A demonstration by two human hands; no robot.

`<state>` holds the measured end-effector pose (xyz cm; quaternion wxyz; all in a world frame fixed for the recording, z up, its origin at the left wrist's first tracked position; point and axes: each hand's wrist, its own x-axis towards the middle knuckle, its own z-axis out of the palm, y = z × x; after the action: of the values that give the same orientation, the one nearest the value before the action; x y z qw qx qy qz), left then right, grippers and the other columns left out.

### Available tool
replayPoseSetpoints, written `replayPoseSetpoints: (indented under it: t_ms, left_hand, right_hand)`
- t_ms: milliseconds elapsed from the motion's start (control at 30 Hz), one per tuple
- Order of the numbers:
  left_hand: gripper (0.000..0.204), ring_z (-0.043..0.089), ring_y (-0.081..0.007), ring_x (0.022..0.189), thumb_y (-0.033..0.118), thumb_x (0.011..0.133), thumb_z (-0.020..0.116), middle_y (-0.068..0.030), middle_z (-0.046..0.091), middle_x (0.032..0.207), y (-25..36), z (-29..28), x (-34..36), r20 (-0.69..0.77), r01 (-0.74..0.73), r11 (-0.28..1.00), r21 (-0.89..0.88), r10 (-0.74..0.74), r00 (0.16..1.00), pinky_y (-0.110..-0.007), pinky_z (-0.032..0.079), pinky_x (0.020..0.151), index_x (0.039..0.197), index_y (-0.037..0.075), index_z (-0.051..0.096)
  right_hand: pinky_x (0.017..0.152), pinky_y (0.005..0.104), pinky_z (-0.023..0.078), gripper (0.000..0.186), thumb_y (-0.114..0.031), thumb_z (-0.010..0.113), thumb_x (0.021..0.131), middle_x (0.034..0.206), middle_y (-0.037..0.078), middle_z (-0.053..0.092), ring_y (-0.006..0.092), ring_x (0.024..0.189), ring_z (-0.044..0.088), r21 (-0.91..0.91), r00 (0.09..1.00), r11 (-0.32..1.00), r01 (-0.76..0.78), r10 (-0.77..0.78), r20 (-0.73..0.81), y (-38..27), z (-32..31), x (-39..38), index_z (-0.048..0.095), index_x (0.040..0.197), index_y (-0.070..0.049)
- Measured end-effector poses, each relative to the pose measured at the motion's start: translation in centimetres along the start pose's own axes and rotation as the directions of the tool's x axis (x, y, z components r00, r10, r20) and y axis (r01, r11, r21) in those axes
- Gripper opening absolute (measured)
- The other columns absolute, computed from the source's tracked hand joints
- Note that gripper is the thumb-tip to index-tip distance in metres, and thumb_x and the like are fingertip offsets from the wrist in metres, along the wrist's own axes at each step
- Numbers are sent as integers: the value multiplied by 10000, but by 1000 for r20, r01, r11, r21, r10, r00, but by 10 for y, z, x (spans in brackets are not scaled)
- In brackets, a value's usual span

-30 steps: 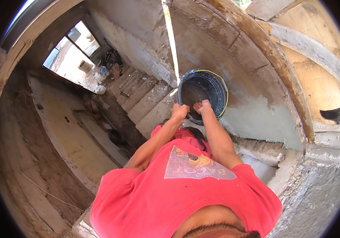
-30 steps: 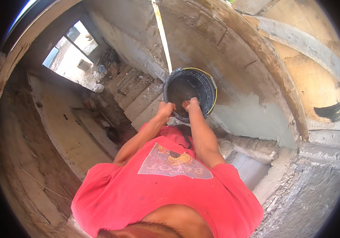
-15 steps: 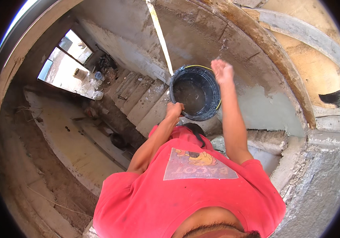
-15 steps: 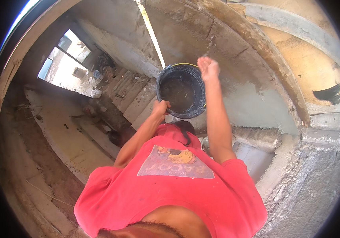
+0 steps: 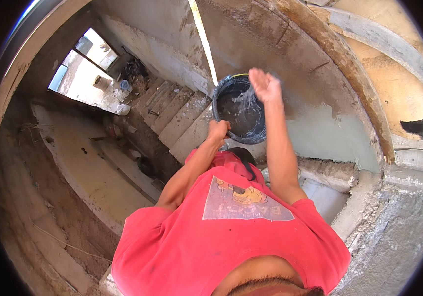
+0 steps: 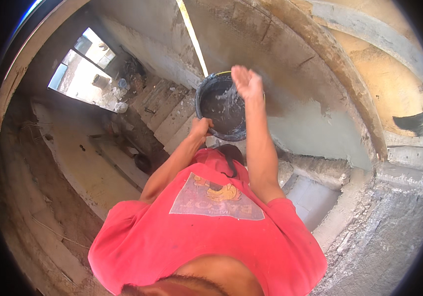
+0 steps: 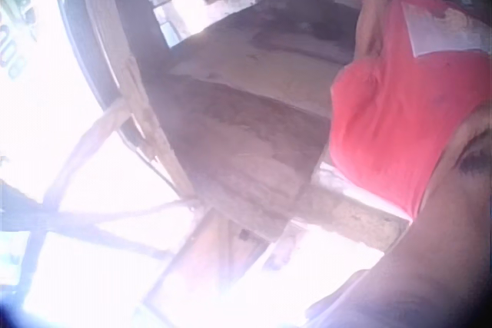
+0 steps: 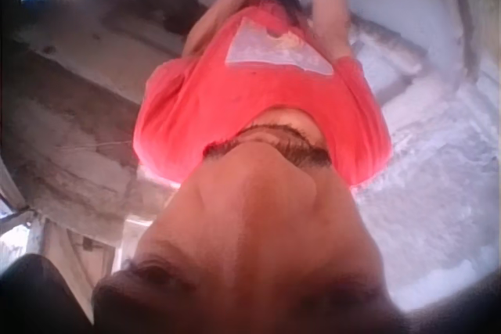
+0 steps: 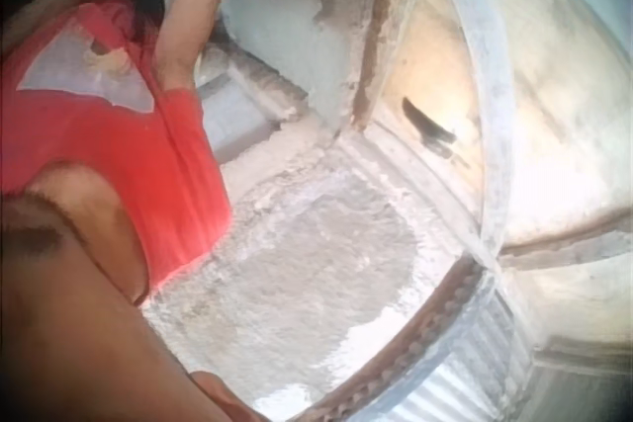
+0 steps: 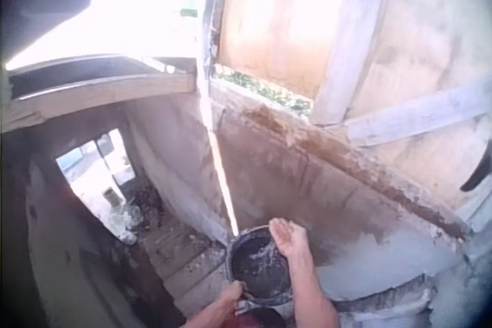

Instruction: The person scoops water from a bucket and splashes it onto a curved concrete wall, then uses a trowel to apply and smooth cement plaster over the wetted surface. The person repeatedly scoops and spreads plaster, working along the wall and occasionally adjusting position on the stairs.

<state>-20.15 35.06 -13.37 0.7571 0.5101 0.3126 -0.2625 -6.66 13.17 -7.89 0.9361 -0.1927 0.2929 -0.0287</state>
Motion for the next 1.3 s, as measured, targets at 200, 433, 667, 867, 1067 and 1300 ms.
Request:
replayPoseSetpoints:
  t_ms: [200, 433, 667, 867, 1067, 1300]
  left_hand:
    - [223, 657, -320, 711, -8, 669, 645, -204, 656, 864, 0, 2, -3, -28, -66, 995, 74, 69, 997, -457, 546, 525, 850, -137, 630]
    - [227, 634, -302, 678, -37, 692, 621, -185, 638, 836, 1, -1, 0, -74, -51, 986, 161, 63, 995, -470, 564, 599, 900, -131, 629]
    - [204, 660, -309, 692, -28, 691, 619, -176, 647, 814, -4, 0, 3, -79, -108, 982, 153, 121, 989, -451, 572, 607, 871, -123, 629]
    - [316, 695, -327, 793, 14, 676, 658, -235, 688, 958, -5, -3, 6, -72, -19, 988, 155, 30, 997, -461, 572, 574, 946, -148, 645]
    - [418, 718, -358, 882, 45, 669, 664, -252, 711, 1025, -9, -5, 12, -65, -5, 968, 252, 23, 998, -442, 589, 716, 1057, -111, 662]
    - [653, 679, -446, 1102, 103, 692, 682, -333, 675, 1175, -4, 4, -13, -130, 16, 905, 425, 43, 991, -449, 566, 896, 1306, -90, 572]
  right_hand:
    - [1087, 515, 512, 464, -215, 303, 1096, 1375, 310, 564, 428, 1260, 593, -198, 938, 933, 300, -251, 240, -43, 74, -16, 445, 1376, 126]
    - [930, 517, 572, 424, -217, 429, 1015, 1240, 273, 615, 419, 1100, 656, -445, 880, 851, -278, 41, -472, 70, -112, 7, 494, 1286, 102]
    - [968, 561, 526, 476, -285, 353, 1056, 1345, 255, 554, 440, 1171, 601, -199, 783, 919, -341, 160, -601, 89, -125, 6, 473, 1338, 79]
    - [1108, 520, 484, 493, -222, 312, 1091, 1432, 313, 507, 438, 1302, 548, -152, 942, 983, 104, -49, 333, 5, 81, 0, 382, 1421, 137]
    - [1096, 485, 504, 469, -213, 352, 1086, 1403, 283, 535, 399, 1287, 572, -353, 969, 910, 217, -158, 188, 7, 64, -17, 389, 1417, 118]
    - [948, 492, 581, 359, -236, 420, 1054, 1212, 257, 631, 406, 1107, 661, -457, 841, 827, -326, 32, -540, 68, -154, -12, 515, 1210, 73]
